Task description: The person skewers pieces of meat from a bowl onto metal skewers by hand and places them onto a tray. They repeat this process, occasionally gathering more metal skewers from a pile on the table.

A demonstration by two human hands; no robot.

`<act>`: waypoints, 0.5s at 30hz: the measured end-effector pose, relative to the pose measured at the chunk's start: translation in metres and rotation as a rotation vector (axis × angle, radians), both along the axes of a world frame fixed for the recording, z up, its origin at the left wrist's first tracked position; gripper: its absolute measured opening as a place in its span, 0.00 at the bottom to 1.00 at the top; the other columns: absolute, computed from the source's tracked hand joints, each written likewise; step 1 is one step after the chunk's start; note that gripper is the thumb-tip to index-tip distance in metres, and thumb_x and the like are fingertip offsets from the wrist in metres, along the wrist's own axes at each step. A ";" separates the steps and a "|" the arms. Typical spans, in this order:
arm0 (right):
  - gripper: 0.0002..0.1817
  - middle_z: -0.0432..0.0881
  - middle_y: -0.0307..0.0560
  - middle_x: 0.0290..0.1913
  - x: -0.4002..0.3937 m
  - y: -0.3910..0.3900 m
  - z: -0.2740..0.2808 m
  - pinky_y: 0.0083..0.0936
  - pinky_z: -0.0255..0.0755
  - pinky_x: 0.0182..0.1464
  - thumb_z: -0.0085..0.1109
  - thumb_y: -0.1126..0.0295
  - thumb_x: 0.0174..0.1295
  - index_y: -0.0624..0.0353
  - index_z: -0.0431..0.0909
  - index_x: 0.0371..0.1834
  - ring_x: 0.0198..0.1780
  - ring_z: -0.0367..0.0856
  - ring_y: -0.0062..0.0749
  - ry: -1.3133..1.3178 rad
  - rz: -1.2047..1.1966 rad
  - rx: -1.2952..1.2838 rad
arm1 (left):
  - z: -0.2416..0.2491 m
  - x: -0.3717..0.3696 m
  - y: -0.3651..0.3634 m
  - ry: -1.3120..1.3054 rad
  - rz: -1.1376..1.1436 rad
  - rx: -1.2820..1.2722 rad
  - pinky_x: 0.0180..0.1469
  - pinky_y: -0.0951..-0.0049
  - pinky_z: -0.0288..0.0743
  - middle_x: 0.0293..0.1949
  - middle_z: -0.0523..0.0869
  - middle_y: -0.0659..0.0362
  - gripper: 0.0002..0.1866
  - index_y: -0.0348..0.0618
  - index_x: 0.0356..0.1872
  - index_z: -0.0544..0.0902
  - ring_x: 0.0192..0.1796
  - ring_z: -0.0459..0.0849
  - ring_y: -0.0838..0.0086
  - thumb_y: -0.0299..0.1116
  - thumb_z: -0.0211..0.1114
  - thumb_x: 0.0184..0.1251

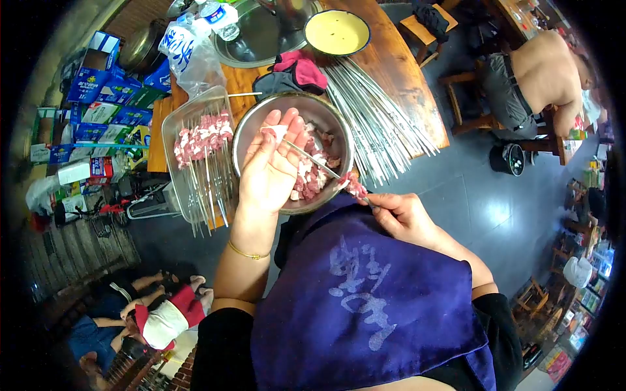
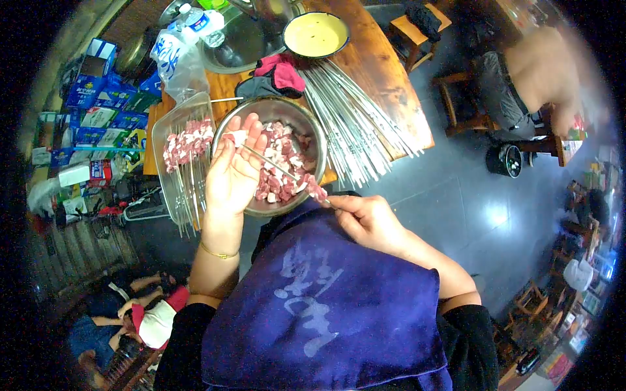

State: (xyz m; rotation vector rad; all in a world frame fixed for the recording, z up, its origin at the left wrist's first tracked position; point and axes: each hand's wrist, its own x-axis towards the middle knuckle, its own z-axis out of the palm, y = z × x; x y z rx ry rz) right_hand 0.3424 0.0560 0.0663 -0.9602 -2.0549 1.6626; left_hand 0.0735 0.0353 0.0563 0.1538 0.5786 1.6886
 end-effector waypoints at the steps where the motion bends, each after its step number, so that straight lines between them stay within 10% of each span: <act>1: 0.14 0.85 0.55 0.36 -0.001 0.000 0.001 0.25 0.78 0.39 0.53 0.78 0.62 0.63 0.80 0.50 0.34 0.86 0.33 0.005 0.001 -0.005 | 0.001 0.001 -0.001 -0.038 -0.009 0.016 0.66 0.62 0.71 0.63 0.74 0.49 0.16 0.41 0.60 0.74 0.61 0.77 0.66 0.32 0.53 0.75; 15: 0.17 0.85 0.58 0.38 0.003 -0.002 0.001 0.33 0.80 0.43 0.54 0.77 0.56 0.59 0.81 0.49 0.38 0.86 0.45 0.023 0.005 0.102 | -0.010 -0.001 -0.004 -0.160 -0.085 0.103 0.70 0.59 0.65 0.57 0.79 0.55 0.18 0.40 0.62 0.71 0.61 0.76 0.65 0.32 0.54 0.74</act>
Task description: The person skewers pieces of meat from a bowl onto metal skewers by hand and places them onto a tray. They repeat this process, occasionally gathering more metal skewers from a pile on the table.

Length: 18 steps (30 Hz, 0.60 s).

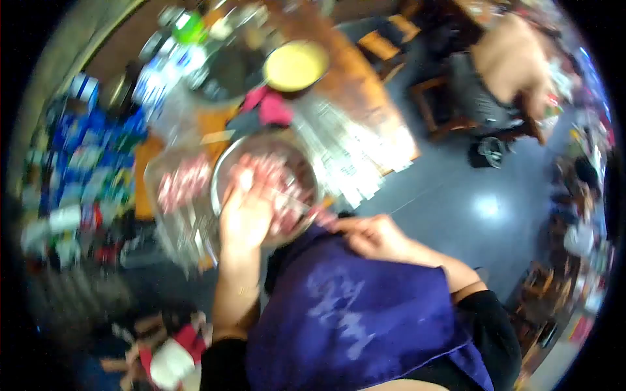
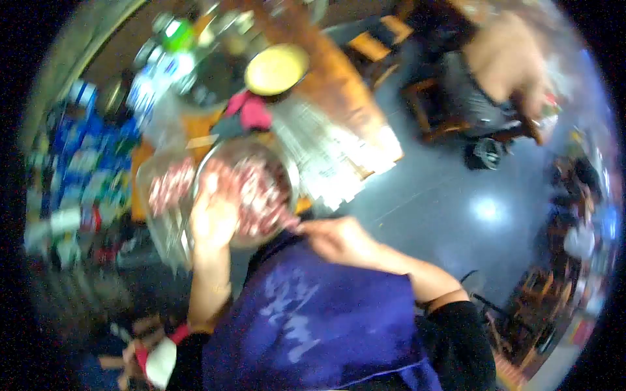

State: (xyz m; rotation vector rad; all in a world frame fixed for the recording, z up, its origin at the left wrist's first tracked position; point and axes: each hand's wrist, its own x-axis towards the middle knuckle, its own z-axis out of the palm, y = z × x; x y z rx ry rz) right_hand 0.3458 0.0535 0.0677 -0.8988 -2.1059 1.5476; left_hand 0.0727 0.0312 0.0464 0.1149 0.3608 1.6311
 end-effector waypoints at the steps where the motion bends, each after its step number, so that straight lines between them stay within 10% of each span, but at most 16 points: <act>1: 0.18 0.85 0.58 0.38 0.000 0.000 0.002 0.36 0.80 0.43 0.55 0.77 0.55 0.57 0.82 0.50 0.37 0.86 0.47 -0.012 0.016 0.049 | 0.015 0.007 0.002 -0.054 -0.041 -0.002 0.67 0.64 0.69 0.57 0.79 0.54 0.16 0.40 0.60 0.72 0.59 0.78 0.68 0.28 0.52 0.74; 6: 0.18 0.84 0.58 0.39 0.006 -0.006 -0.013 0.38 0.79 0.42 0.52 0.75 0.57 0.60 0.80 0.51 0.39 0.84 0.51 0.042 0.000 0.143 | -0.044 -0.026 -0.004 -0.144 -0.173 -0.040 0.62 0.61 0.74 0.58 0.81 0.53 0.16 0.42 0.58 0.77 0.60 0.79 0.66 0.36 0.50 0.76; 18: 0.17 0.83 0.60 0.35 0.006 -0.007 -0.019 0.42 0.75 0.37 0.51 0.73 0.58 0.60 0.79 0.51 0.35 0.82 0.55 0.104 -0.076 0.106 | -0.011 0.003 0.038 0.174 0.012 -0.295 0.38 0.80 0.73 0.53 0.83 0.56 0.13 0.45 0.50 0.80 0.38 0.77 0.79 0.38 0.57 0.72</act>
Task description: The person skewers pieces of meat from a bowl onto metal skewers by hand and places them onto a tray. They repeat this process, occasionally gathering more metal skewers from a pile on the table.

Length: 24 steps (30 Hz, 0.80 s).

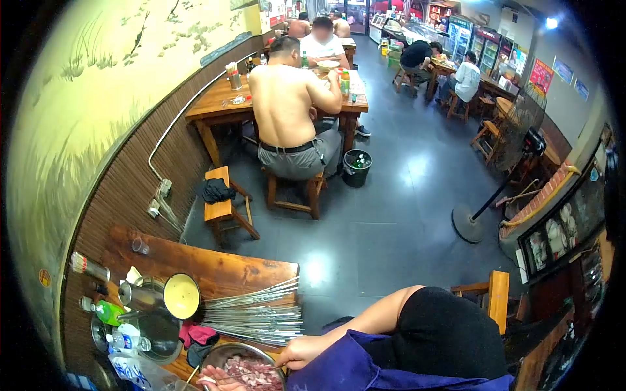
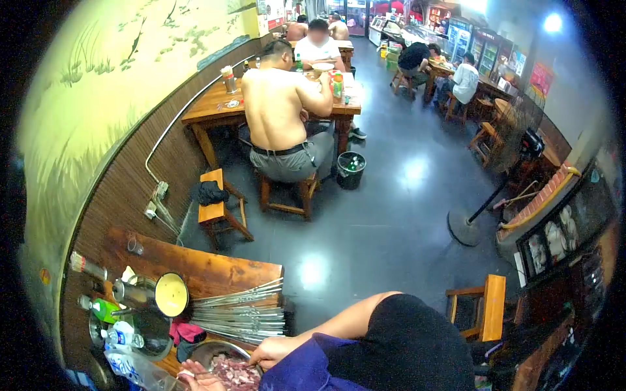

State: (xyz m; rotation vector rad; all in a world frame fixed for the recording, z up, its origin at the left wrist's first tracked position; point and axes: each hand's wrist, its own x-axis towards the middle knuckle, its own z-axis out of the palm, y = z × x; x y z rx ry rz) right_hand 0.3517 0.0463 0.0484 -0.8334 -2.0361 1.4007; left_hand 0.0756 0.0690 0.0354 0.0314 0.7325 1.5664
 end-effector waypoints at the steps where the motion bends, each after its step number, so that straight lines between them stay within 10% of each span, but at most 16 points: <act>1: 0.17 0.83 0.61 0.35 0.000 0.000 0.000 0.42 0.75 0.37 0.51 0.73 0.58 0.60 0.79 0.51 0.35 0.82 0.55 -0.005 -0.001 -0.010 | 0.001 0.001 0.000 0.003 0.007 -0.010 0.36 0.81 0.73 0.53 0.83 0.56 0.13 0.45 0.50 0.80 0.36 0.77 0.80 0.39 0.58 0.72; 6: 0.18 0.82 0.61 0.34 0.000 -0.002 -0.008 0.43 0.74 0.37 0.50 0.73 0.57 0.59 0.79 0.51 0.35 0.81 0.56 0.036 -0.021 -0.016 | 0.005 0.004 -0.011 -0.016 0.028 -0.059 0.25 0.89 0.72 0.51 0.84 0.57 0.11 0.46 0.46 0.82 0.26 0.76 0.86 0.40 0.61 0.70; 16: 0.17 0.83 0.57 0.32 0.008 -0.004 0.001 0.41 0.76 0.34 0.51 0.71 0.58 0.52 0.81 0.50 0.32 0.82 0.53 -0.077 -0.035 0.032 | -0.025 0.011 -0.005 0.095 -0.061 0.270 0.60 0.59 0.76 0.57 0.81 0.54 0.16 0.42 0.57 0.77 0.59 0.80 0.65 0.37 0.53 0.74; 24: 0.18 0.84 0.58 0.31 0.007 -0.007 0.000 0.35 0.80 0.37 0.53 0.75 0.55 0.55 0.82 0.50 0.32 0.85 0.46 -0.014 -0.120 0.073 | 0.011 0.051 -0.019 -0.103 -0.048 0.129 0.66 0.56 0.70 0.55 0.82 0.56 0.11 0.48 0.53 0.77 0.60 0.79 0.66 0.34 0.52 0.75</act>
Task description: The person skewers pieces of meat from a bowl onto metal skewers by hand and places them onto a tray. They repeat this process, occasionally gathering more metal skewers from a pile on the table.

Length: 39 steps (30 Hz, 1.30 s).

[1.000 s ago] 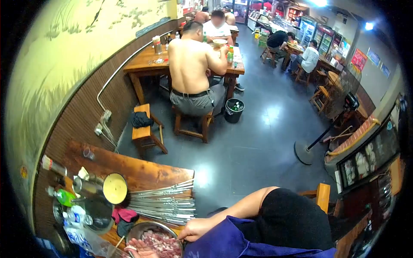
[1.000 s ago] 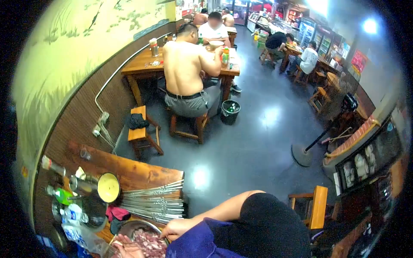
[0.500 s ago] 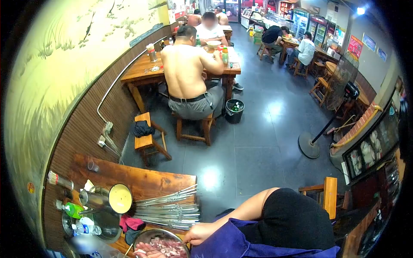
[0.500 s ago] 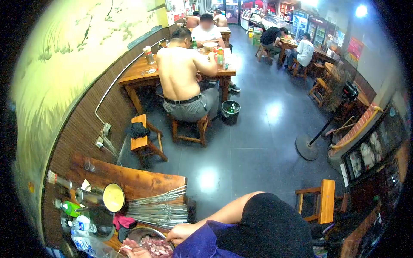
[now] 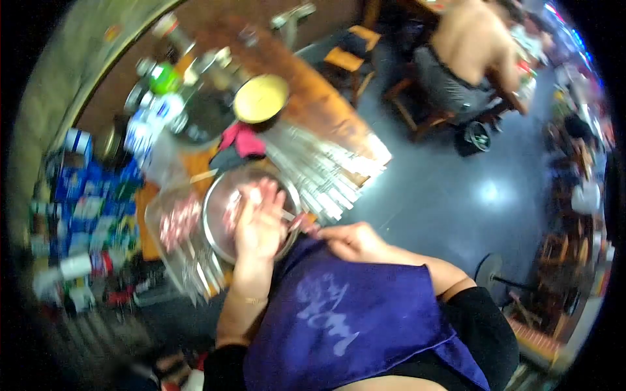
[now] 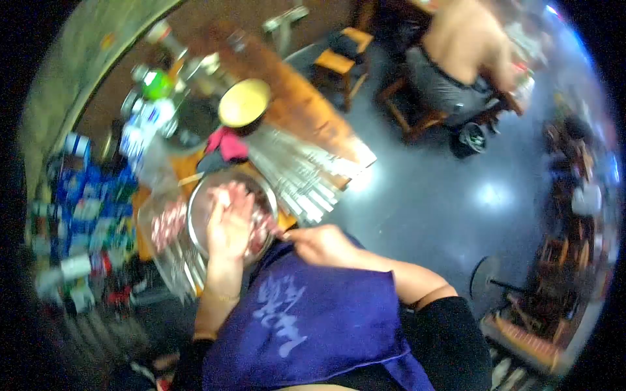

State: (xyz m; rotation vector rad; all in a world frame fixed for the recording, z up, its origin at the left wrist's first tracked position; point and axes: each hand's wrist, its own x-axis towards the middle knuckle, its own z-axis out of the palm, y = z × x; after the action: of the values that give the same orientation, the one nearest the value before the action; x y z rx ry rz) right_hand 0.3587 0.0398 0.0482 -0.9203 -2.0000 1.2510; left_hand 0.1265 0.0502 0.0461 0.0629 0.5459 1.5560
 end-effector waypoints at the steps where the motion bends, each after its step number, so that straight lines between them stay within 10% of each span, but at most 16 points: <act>1: 0.17 0.84 0.58 0.31 -0.001 -0.001 0.007 0.33 0.79 0.37 0.53 0.76 0.56 0.58 0.82 0.49 0.32 0.86 0.44 -0.003 0.013 -0.063 | 0.000 0.000 0.000 0.076 0.017 0.008 0.66 0.57 0.70 0.57 0.80 0.56 0.12 0.48 0.54 0.77 0.60 0.79 0.66 0.36 0.53 0.75; 13: 0.15 0.83 0.55 0.29 -0.013 0.002 0.023 0.26 0.77 0.35 0.53 0.78 0.61 0.63 0.80 0.50 0.30 0.85 0.37 -0.026 0.147 -0.190 | 0.015 -0.021 -0.015 0.291 0.228 0.035 0.46 0.66 0.81 0.45 0.83 0.55 0.15 0.42 0.57 0.76 0.42 0.84 0.69 0.35 0.54 0.75; 39: 0.14 0.83 0.57 0.32 -0.024 -0.007 0.021 0.27 0.77 0.36 0.52 0.79 0.62 0.65 0.80 0.50 0.32 0.85 0.40 -0.047 0.159 -0.185 | 0.015 -0.043 -0.034 0.216 0.196 -0.074 0.49 0.65 0.82 0.42 0.84 0.56 0.09 0.44 0.44 0.79 0.43 0.85 0.69 0.37 0.57 0.74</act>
State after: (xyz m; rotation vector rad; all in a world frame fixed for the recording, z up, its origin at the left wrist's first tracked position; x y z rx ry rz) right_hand 0.3343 0.0332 0.0695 -0.8975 -2.0530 1.5362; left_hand 0.0836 0.0163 0.0614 0.1255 0.7993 1.7290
